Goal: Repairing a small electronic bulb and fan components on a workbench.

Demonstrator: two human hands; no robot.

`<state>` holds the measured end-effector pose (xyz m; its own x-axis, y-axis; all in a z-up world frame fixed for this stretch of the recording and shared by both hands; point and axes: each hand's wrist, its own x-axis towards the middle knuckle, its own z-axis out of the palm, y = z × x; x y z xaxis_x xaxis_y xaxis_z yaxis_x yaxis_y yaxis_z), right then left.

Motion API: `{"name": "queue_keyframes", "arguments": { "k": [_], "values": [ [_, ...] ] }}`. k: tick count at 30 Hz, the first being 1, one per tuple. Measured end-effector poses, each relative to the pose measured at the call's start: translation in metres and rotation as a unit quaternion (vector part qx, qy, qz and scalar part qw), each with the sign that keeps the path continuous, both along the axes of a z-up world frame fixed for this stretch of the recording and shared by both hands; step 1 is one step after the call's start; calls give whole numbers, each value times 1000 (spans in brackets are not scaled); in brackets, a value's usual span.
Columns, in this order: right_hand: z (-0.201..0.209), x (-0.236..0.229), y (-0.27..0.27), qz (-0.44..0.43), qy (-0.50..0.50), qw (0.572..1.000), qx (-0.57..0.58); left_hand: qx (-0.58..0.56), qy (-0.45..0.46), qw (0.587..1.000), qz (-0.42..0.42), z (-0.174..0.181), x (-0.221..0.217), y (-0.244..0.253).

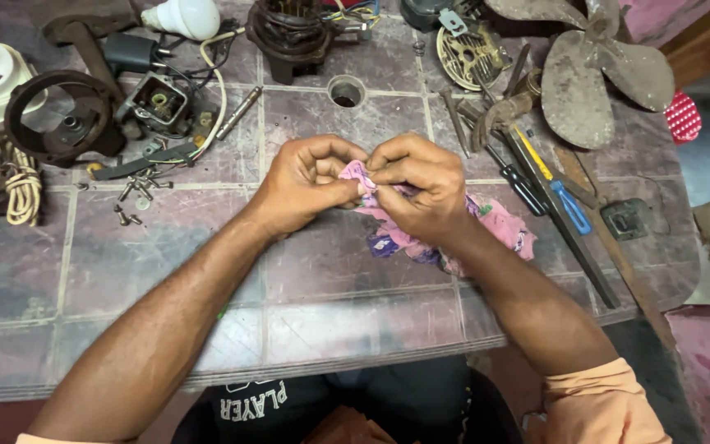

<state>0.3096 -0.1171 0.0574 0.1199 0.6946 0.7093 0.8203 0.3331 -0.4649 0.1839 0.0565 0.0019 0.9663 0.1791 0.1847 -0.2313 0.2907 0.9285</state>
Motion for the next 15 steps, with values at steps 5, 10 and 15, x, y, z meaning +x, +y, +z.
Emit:
{"name": "queue_keyframes", "arguments": {
  "k": [5,10,15],
  "values": [
    [-6,7,-1,23,108,993,-48,-16,39,999,1,0,1,-3],
    [-10,14,-3,30,154,985,-70,-21,45,998,30,-1,3,-7],
    [-28,24,-3,53,292,953,-62,-41,43,998,2,2,3,-8]
  ]
}}
